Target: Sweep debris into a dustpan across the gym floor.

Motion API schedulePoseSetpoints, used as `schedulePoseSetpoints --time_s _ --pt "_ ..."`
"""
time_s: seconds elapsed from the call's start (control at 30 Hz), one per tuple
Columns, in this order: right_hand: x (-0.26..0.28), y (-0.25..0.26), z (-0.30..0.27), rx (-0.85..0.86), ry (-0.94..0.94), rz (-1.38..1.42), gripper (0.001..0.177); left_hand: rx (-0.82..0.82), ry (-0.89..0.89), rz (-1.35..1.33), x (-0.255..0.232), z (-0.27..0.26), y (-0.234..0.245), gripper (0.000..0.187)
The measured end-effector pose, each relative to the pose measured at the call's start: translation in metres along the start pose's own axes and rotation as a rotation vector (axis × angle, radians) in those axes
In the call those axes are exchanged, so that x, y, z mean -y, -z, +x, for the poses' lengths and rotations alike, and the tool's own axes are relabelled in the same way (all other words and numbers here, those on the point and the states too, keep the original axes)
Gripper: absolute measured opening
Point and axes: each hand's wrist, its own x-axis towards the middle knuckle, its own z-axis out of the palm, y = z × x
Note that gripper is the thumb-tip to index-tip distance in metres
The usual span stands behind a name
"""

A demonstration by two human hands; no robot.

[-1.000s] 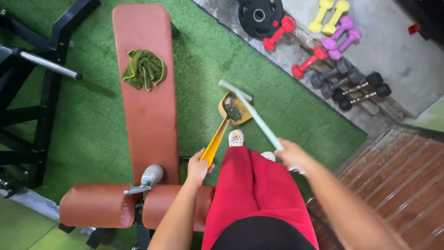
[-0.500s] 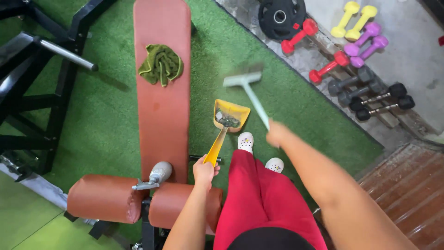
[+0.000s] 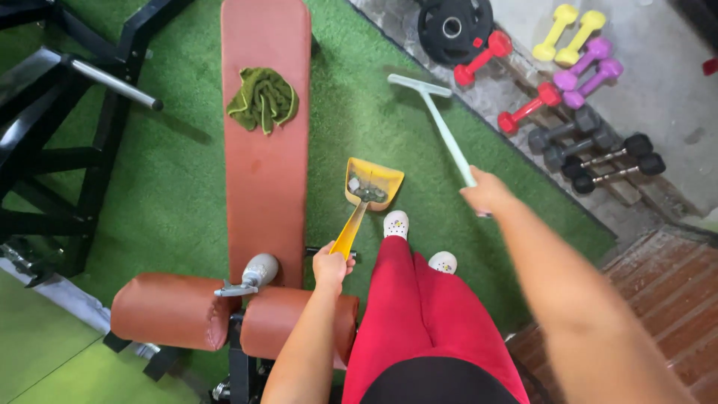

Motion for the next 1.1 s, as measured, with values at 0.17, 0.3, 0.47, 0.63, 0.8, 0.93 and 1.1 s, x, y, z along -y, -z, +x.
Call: schedulePoseSetpoints --time_s 0.17,0.3,0.47,0.63,0.8,0.93,1.1 --pt "-0.079 -0.137 0.014 0.033 0.214 -0.100 0.066 0.002 0.017 -0.059 0.006 0.001 0.007 0.046" --pt "-0.057 -0.093 -0.070 0.330 0.138 0.059 0.069 0.084 0.006 -0.187 0.040 0.010 0.029 0.040" --pt "0.024 0.019 -0.076 0.255 0.054 0.088 0.074 0.010 0.119 -0.271 0.058 -0.006 0.041 0.041" --pt "0.108 0.034 0.025 0.120 0.228 -0.063 0.070 -0.064 0.094 -0.286 0.046 0.004 0.040 0.048" --pt "0.089 -0.075 0.172 -0.224 0.536 -0.360 0.066 -0.069 0.061 -0.197 0.018 0.010 0.044 0.051" --pt "0.064 -0.124 0.093 0.012 0.444 -0.528 0.074 -0.056 0.070 -0.273 0.021 0.011 0.039 0.055" --pt "0.031 -0.071 0.015 0.445 0.333 -0.611 0.070 -0.054 0.053 -0.242 0.002 0.009 0.042 0.051"
